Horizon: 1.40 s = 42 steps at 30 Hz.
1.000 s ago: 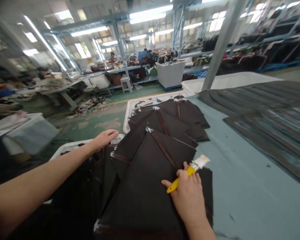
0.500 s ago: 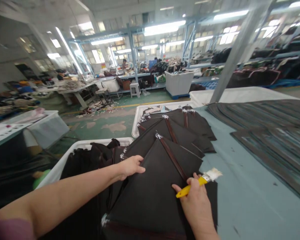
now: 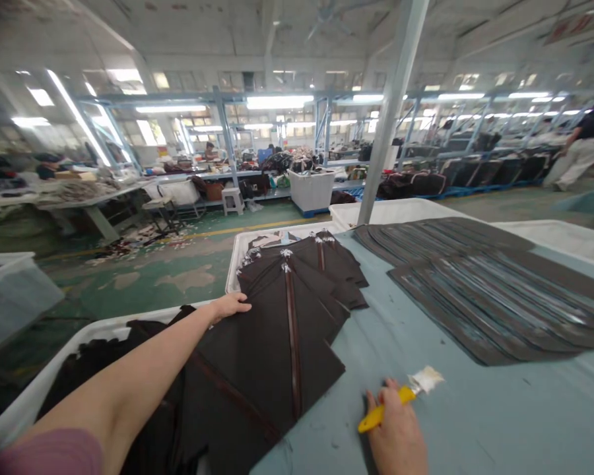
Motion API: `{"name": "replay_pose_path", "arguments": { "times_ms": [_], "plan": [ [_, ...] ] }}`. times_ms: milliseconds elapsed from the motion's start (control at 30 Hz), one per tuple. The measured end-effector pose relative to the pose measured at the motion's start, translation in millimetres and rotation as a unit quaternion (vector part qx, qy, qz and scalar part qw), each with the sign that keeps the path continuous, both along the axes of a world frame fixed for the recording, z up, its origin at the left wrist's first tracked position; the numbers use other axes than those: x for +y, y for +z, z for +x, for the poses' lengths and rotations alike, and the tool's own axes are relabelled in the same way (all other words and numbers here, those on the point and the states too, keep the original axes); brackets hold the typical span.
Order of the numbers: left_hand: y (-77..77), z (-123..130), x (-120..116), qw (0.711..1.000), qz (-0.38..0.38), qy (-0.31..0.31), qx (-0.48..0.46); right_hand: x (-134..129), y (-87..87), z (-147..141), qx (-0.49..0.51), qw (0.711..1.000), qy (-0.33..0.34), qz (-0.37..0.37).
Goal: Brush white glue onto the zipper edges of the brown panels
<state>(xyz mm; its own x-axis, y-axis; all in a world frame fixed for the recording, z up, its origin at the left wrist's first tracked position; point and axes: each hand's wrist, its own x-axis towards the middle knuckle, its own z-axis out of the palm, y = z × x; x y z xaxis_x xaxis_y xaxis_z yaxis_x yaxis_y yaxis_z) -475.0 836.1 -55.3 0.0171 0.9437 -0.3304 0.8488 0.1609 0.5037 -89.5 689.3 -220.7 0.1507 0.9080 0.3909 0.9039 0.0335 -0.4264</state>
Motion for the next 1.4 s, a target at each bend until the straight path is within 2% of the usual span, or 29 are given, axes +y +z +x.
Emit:
{"name": "replay_pose_path", "arguments": {
  "times_ms": [100, 200, 367, 467, 633, 700, 767, 833, 900, 1033, 1133, 1200, 1267, 1333, 1400],
  "plan": [
    [7.9, -5, 7, 0.997, 0.005, -0.037, 0.061, 0, 4.7, -4, -0.011, 1.000, 0.002, 0.006],
    [24.8, -4, 8, 0.988, 0.059, -0.077, 0.121, -2, 7.3, -5, -0.035, 0.999, 0.001, 0.024],
    [51.3, 17, -2, 0.956, 0.201, -0.132, 0.169, -5, 10.5, -11, -0.039, 0.997, -0.006, 0.063],
    [65.7, 35, 4, 0.942, 0.250, -0.146, 0.171, -7, 14.5, -14, -0.011, 0.994, -0.019, 0.104],
    [85.3, 80, 49, 0.943, 0.249, -0.148, 0.166, -11, 20.2, -15, 0.022, 0.994, -0.038, 0.098],
    [84.5, 101, 64, 0.951, 0.221, -0.138, 0.167, -11, 17.8, -12, 0.022, 0.995, -0.035, 0.088],
    [75.6, 120, 67, 0.959, 0.193, -0.113, 0.173, -9, 13.6, -8, 0.018, 0.997, -0.026, 0.071],
    [59.6, 133, 55, 0.963, 0.180, -0.096, 0.174, -7, 10.2, -5, 0.012, 0.998, -0.020, 0.051],
    [40.0, 140, 29, 0.965, 0.175, -0.112, 0.162, -8, 9.5, -3, 0.002, 0.999, -0.023, 0.036],
    [4.2, 144, -48, 0.964, 0.157, -0.177, 0.120, -11, 14.0, -5, -0.014, 0.999, -0.018, 0.029],
    [-12.8, 151, -97, 0.960, 0.141, -0.225, 0.087, -8, 23.6, -8, 0.002, 1.000, -0.008, 0.029],
    [-17.4, 158, -115, 0.959, 0.122, -0.245, 0.075, -6, 38.1, -11, 0.031, 0.999, -0.007, 0.024],
    [-15.8, 163, -128, 0.959, 0.100, -0.255, 0.078, -14, 60.7, -14, 0.081, 0.996, -0.005, 0.030],
    [-10.6, 166, -139, 0.954, 0.098, -0.272, 0.084, -39, 88.3, -17, 0.134, 0.990, -0.004, 0.054],
    [-6.5, 170, -145, 0.942, 0.111, -0.307, 0.079, -77, 116.0, -19, 0.126, 0.990, -0.029, 0.060]
  ]
}}
